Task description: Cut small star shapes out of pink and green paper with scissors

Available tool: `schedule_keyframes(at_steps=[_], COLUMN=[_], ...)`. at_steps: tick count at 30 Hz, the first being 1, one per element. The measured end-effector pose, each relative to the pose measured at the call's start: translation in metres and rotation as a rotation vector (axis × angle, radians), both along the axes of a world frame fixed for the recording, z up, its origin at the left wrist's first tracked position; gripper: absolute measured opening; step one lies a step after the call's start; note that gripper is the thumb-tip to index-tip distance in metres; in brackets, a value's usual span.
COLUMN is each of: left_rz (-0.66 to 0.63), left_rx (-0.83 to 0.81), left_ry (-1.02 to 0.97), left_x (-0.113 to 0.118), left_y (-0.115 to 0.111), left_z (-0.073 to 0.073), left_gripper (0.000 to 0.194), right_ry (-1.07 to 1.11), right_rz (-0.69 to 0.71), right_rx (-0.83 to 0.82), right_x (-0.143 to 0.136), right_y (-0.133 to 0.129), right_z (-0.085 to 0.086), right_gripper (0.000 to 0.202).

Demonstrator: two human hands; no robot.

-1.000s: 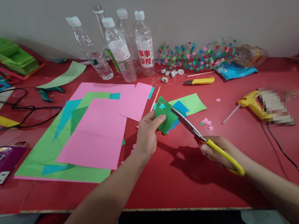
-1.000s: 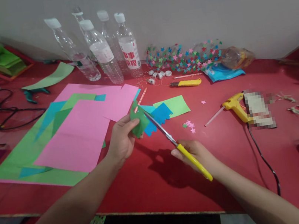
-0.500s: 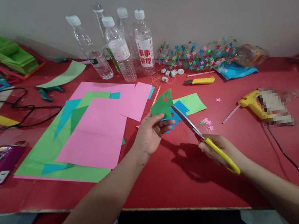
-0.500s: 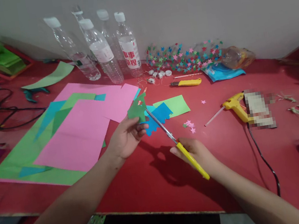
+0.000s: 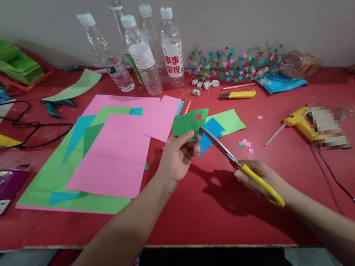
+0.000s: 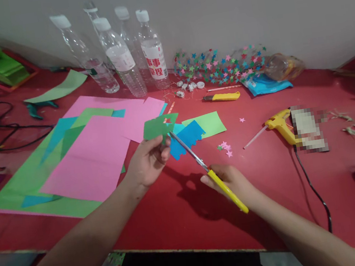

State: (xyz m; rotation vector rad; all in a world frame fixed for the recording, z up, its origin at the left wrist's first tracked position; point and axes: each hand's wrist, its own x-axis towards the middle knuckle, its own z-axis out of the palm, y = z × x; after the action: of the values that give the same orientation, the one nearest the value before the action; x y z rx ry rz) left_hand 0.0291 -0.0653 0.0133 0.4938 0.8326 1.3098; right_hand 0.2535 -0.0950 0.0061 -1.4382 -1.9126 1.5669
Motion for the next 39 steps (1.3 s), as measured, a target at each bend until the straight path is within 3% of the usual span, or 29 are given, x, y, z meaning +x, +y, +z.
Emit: schedule_keyframes(at_steps=[7, 15, 39], left_rz=[0.068, 0.11, 0.089], left_rx=[0.113, 0.169, 0.201], left_ry=[0.136, 0.308, 0.344], left_x=[0.002, 0.003, 0.004], left_y=[0.0, -0.004, -0.006], left_z=[-0.004, -0.002, -0.007], left_gripper=[0.015, 0.025, 0.028], right_ry=[-0.004, -0.01, -0.044], right_rz=[0.076, 0.115, 0.167], right_rx=[0.011, 0.039, 0.053], right_x=[0.004, 0.001, 0.003], right_y=[-0.001, -0.001, -0.001], right_z=[-0.002, 0.013, 0.013], right_gripper=[0.05, 0.052, 0.054])
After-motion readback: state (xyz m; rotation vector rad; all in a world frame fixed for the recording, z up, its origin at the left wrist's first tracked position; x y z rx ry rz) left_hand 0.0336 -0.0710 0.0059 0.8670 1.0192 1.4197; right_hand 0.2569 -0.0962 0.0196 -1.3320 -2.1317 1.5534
